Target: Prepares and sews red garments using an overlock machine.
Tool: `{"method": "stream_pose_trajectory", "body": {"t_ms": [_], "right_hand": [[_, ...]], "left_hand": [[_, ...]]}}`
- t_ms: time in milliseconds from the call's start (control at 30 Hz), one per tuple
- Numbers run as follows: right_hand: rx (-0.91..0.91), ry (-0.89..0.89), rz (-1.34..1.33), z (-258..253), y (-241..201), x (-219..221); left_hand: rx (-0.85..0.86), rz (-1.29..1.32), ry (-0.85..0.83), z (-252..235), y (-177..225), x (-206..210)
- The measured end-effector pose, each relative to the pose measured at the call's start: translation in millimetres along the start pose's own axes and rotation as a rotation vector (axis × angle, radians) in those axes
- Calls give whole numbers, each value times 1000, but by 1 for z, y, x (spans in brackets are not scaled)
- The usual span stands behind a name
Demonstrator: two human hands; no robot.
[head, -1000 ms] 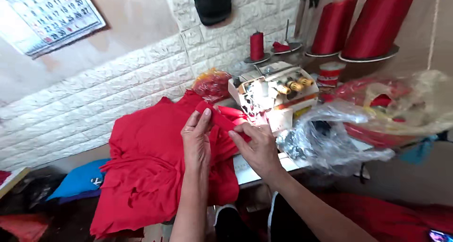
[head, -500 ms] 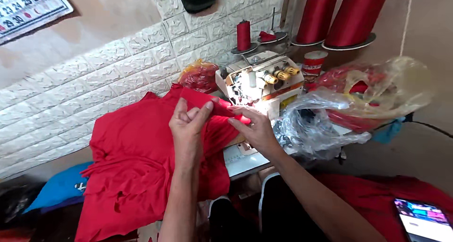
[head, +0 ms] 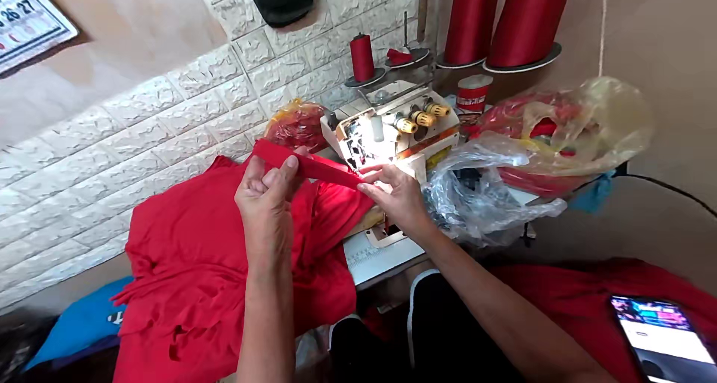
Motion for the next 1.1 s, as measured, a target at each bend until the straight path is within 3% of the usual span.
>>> {"method": "stream_pose_trajectory", "body": {"t_ms": [200, 333, 433, 500, 600, 733, 833, 933, 1000, 1100], "right_hand": [[-247, -294, -255, 58, -91, -27], [-259, -294, -323, 104, -101, -32], [-209, -297, -317, 119, -93, -32], [-103, -312, -382, 124, -93, -32], [25, -342, -503, 123, -93, -32], [-104, -320, -615, 104, -92, -46], [-182, -309, -668, 82, -93, -56], [-206, -250, -713, 60, -93, -64], [-241, -218, -689, 44, -95, -67], [-291, -189, -631, 18, -102, -68]], "left_hand": [[-92, -388, -520, 44, -5, -5], [-417, -539, -383, 54, -51, -14], [-623, -295, -249, 62, -88, 6], [-670, -94, -176, 66, -103, 19], [-511, -238, -141, 68, -109, 25], [40, -1136, -86, 59, -75, 4], [178, -1576, -156, 46, -53, -35], [119, -1777, -298, 41, -34, -79], [186, -1860, -407, 42, -9, -99], [187, -1773, -535, 45, 40, -109]]}}
Point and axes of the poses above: each hand's wrist, its own z-axis away from the middle knuckle, its own x-axis out of the palm, y = z × x, the point moved 2 cm from there along -z, towards the middle knuckle, and after that the axes turned 14 degrees about -x, right-handed, at the moved point
